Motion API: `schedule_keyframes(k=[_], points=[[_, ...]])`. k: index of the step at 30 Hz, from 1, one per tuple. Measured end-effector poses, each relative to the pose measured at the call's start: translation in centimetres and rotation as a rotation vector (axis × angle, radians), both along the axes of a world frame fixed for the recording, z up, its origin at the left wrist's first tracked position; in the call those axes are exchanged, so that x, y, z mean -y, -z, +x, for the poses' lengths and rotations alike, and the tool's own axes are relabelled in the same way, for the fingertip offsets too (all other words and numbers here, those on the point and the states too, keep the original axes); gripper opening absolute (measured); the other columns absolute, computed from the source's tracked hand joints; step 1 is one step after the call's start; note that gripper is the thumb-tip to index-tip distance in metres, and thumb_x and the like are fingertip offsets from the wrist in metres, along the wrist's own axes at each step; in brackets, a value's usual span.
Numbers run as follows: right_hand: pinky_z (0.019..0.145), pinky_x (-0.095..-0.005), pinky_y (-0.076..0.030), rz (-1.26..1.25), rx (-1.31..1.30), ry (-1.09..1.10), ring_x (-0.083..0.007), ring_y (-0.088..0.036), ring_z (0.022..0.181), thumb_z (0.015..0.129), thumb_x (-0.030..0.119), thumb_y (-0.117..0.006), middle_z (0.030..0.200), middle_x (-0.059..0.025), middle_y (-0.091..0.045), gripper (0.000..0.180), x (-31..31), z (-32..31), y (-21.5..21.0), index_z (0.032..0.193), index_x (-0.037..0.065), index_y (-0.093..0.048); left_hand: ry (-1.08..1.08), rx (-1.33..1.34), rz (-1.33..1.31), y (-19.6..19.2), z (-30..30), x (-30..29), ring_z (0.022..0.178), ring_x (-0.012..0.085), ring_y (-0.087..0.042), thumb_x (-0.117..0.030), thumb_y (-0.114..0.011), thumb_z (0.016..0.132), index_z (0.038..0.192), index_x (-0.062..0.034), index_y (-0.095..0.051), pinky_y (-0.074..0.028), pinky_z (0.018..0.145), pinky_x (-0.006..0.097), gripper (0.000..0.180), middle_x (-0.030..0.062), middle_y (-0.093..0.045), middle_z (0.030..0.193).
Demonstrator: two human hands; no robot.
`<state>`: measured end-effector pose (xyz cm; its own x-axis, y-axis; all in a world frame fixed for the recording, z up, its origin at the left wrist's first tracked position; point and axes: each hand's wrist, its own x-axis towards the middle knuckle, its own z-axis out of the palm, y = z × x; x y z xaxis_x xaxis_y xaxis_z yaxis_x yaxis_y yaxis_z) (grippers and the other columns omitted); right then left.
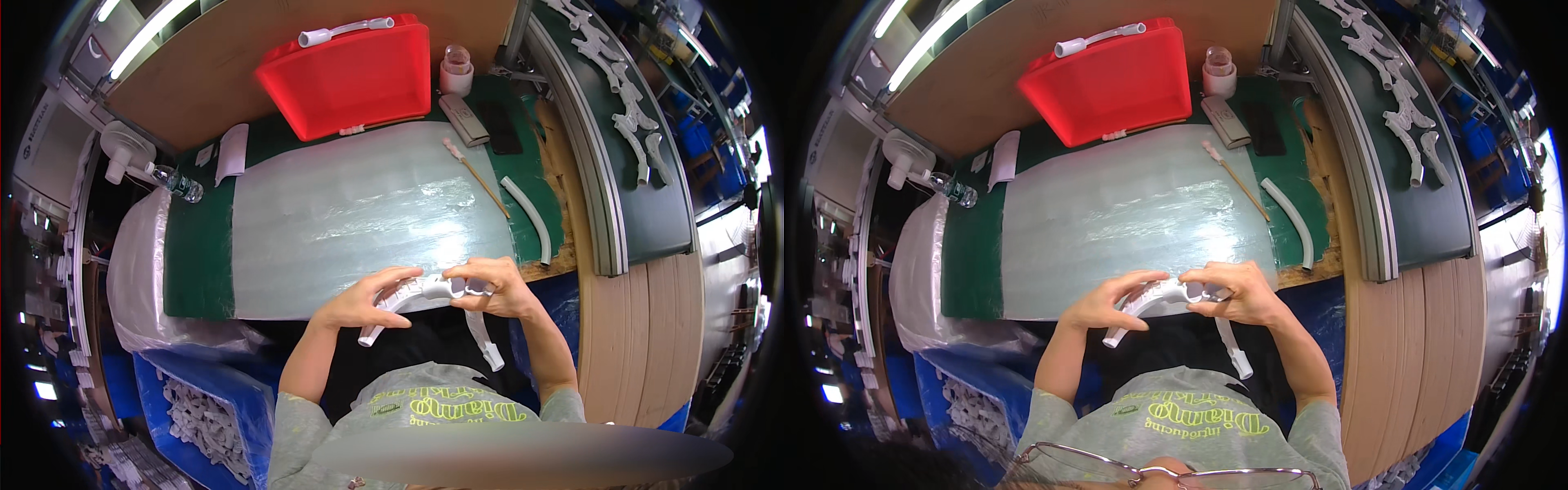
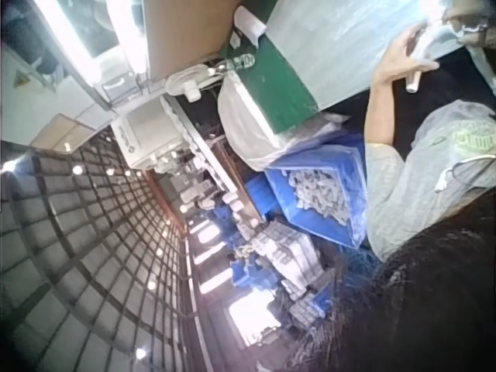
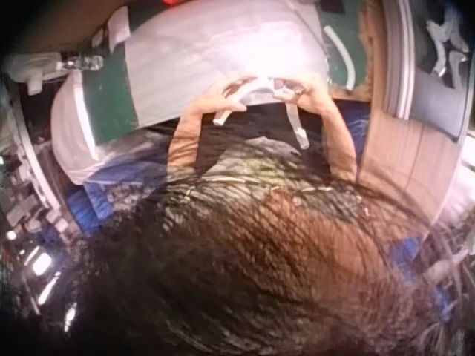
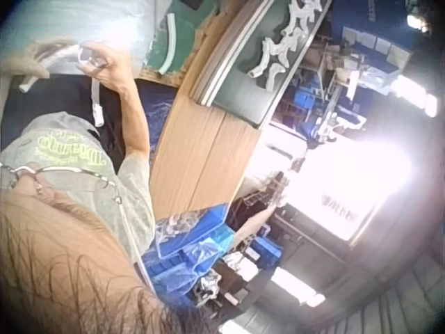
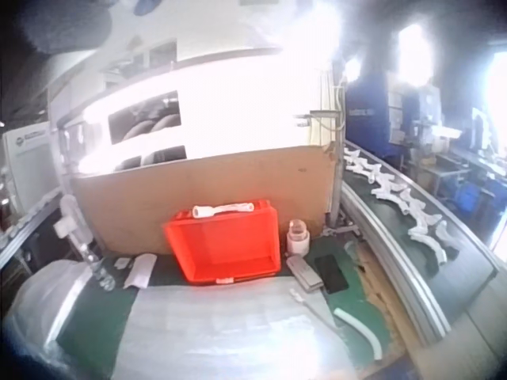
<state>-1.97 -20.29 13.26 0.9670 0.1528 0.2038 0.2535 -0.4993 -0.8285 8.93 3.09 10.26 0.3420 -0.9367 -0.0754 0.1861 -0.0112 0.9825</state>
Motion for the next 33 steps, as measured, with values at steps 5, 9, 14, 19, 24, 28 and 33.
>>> schedule_keyframes(k=[5, 9, 14, 19, 24, 28, 33], points=[[0.052, -0.0262, -0.045, -0.073, 0.126, 0.044, -0.0170, -0.058, 0.059, 0.064, 0.017, -0.077, 0.071, -0.0062, -0.059, 0.040, -1.7, 0.4, 1.4, 0.100, 0.007, -0.063, 0.003, 0.015, 0.167, 4.5, -2.3, 4.7, 0.099, 0.0133, -0.052, -0.011, -0.078, 0.066, 0.115, -0.0046, -0.052, -0.044, 0.082, 0.027, 0.056, 0.0046, -0.053, 0.112], [0.049, -0.0266, -0.045, -0.114, 0.302, 0.295, -0.0175, -0.059, 0.058, 0.069, 0.028, -0.073, 0.073, -0.0043, -0.058, 0.037, -2.6, 0.6, 2.6, 0.098, 0.008, -0.062, -0.150, -0.215, 0.011, 5.5, -4.4, 6.3, 0.092, 0.0133, -0.054, -0.007, -0.078, 0.062, 0.107, -0.0021, -0.053, -0.045, 0.076, 0.025, 0.051, 0.0070, -0.055, 0.105], [0.051, -0.0271, -0.045, -0.095, 0.268, 0.290, -0.0185, -0.060, 0.063, 0.066, 0.025, -0.075, 0.078, -0.0066, -0.058, 0.039, -3.5, 1.6, 3.2, 0.100, 0.008, -0.062, -0.438, 0.086, -0.083, 7.2, -4.2, 6.5, 0.088, 0.0152, -0.054, -0.011, -0.077, 0.065, 0.103, -0.0029, -0.056, -0.045, 0.077, 0.027, 0.045, 0.0058, -0.053, 0.097], [0.054, -0.0249, -0.039, 0.182, -0.005, 0.450, -0.0095, -0.044, 0.056, 0.071, 0.006, -0.070, 0.087, -0.0043, -0.058, 0.031, 0.4, 6.9, 5.1, 0.101, 0.006, -0.062, -0.519, 0.263, 0.031, 5.8, -2.2, 4.9, 0.080, 0.0107, -0.056, -0.011, -0.073, 0.071, 0.101, -0.0029, -0.055, -0.046, 0.070, 0.026, 0.036, 0.0033, -0.059, 0.089], [0.065, -0.0401, -0.047, -0.557, 0.085, 0.720, -0.0332, -0.060, 0.074, 0.076, 0.015, -0.060, 0.087, -0.0148, -0.060, 0.022, 7.9, 14.9, 11.2, 0.095, 0.005, -0.061, -0.681, 0.122, 0.096, 5.4, -0.7, 4.0, 0.077, 0.0089, -0.054, -0.009, -0.073, 0.072, 0.099, -0.0023, -0.056, -0.045, 0.068, 0.023, 0.032, 0.0030, -0.058, 0.086], [0.066, -0.0418, -0.048, -0.838, -0.109, 0.666, -0.0350, -0.060, 0.074, 0.075, 0.014, -0.056, 0.088, -0.0161, -0.060, 0.022, 9.3, 16.9, 12.7, 0.096, 0.005, -0.058, -0.842, 0.350, 0.018, 5.2, 0.8, 3.9, 0.076, 0.0108, -0.055, -0.007, -0.073, 0.071, 0.094, -0.0028, -0.059, -0.046, 0.067, 0.024, 0.028, 0.0040, -0.058, 0.088], [0.058, -0.0339, -0.043, -0.250, -0.010, 0.563, -0.0245, -0.055, 0.061, 0.083, 0.011, -0.050, 0.073, -0.0132, -0.057, 0.016, 6.4, 12.7, 10.3, 0.094, 0.001, -0.056, -0.921, 0.505, -0.011, 6.8, 2.1, 3.4, 0.077, 0.0136, -0.056, -0.004, -0.073, 0.070, 0.096, -0.0037, -0.059, -0.046, 0.067, 0.026, 0.029, 0.0047, -0.059, 0.088]])
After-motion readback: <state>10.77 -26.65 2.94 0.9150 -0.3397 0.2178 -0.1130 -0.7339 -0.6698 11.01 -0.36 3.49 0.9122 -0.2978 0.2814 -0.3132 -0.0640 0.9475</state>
